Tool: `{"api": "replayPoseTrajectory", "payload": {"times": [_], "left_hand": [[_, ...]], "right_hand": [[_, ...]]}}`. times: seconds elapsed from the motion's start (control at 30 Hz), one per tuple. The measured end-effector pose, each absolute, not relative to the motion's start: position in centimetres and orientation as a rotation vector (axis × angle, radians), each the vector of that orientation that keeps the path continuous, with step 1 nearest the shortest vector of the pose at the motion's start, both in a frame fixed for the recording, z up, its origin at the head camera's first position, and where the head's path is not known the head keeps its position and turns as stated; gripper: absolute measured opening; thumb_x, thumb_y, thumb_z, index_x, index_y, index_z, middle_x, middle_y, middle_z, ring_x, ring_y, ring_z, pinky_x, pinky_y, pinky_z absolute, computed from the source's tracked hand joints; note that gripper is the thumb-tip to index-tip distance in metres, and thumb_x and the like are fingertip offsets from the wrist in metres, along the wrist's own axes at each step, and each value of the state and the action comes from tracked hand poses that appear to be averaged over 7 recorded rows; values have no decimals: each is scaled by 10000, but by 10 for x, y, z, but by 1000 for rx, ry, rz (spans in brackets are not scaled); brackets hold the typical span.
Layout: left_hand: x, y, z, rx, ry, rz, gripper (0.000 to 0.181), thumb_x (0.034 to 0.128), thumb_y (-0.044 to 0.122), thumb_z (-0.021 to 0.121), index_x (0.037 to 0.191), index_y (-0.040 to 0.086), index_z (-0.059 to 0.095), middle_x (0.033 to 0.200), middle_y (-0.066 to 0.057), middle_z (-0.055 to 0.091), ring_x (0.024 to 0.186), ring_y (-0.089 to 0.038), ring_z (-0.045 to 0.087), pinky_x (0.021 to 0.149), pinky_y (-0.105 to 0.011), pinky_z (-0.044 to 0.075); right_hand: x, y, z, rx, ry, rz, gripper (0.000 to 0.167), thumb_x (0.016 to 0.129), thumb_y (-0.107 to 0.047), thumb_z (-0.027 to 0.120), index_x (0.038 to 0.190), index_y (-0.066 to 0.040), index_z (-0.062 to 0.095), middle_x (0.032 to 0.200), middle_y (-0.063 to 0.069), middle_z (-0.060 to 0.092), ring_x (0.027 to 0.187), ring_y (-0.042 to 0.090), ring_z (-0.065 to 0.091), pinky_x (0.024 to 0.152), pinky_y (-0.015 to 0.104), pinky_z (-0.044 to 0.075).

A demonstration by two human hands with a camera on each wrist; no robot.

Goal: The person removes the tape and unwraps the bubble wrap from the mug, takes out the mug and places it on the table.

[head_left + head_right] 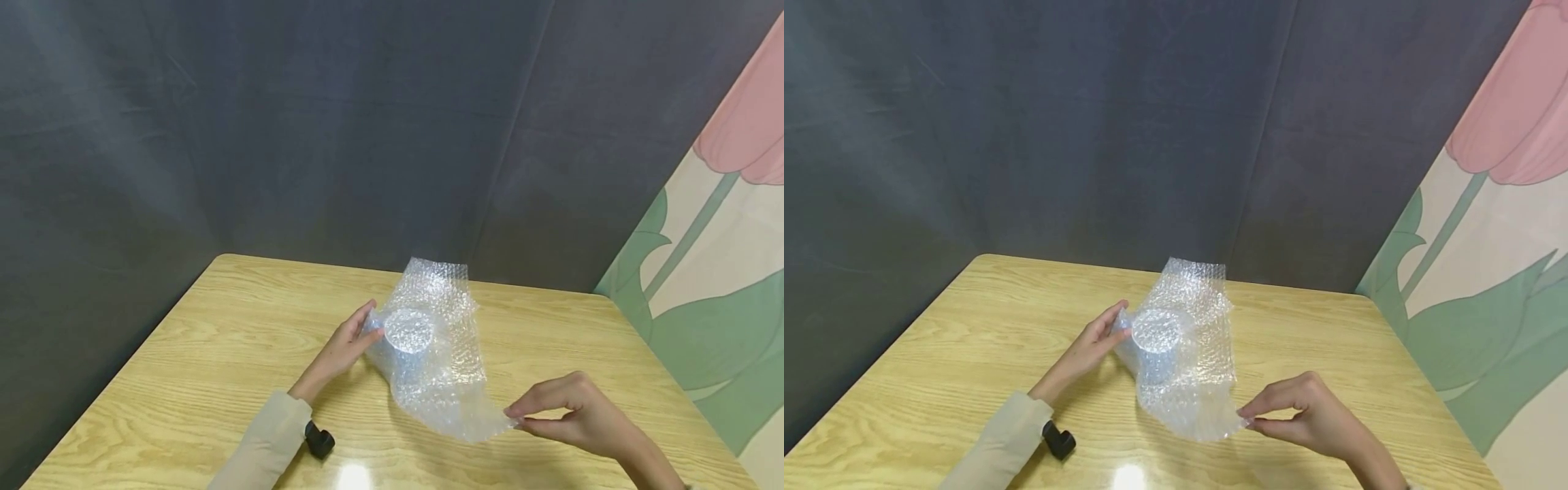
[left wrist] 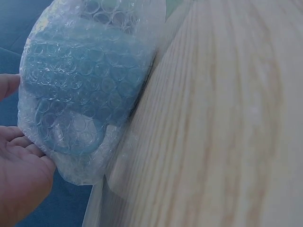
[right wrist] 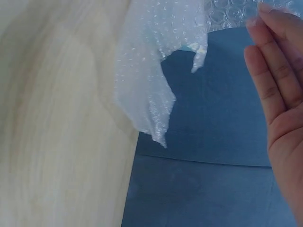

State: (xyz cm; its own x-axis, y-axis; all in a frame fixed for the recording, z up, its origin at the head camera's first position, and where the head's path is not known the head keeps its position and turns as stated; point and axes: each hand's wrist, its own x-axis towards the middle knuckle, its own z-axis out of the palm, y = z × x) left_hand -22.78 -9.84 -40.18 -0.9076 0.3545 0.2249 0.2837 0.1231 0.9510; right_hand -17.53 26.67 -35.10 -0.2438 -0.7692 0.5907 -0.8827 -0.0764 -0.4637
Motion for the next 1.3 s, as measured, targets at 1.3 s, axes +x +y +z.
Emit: {"api": "replayPoseTrajectory", "payload": {"times": [1.3], "left_hand": [[-226,-98,-405,679,2290,1963,631,1024,128,499,1508,-77,150,1579,-202,131,1452,-290,79,1159,-355,128]], "right_hand": [[-122,272,-390,1671,-2550,1348,263,840,-71,760,1102,-87,741,1027,31,716,856,132,691,670,216,564]]}}
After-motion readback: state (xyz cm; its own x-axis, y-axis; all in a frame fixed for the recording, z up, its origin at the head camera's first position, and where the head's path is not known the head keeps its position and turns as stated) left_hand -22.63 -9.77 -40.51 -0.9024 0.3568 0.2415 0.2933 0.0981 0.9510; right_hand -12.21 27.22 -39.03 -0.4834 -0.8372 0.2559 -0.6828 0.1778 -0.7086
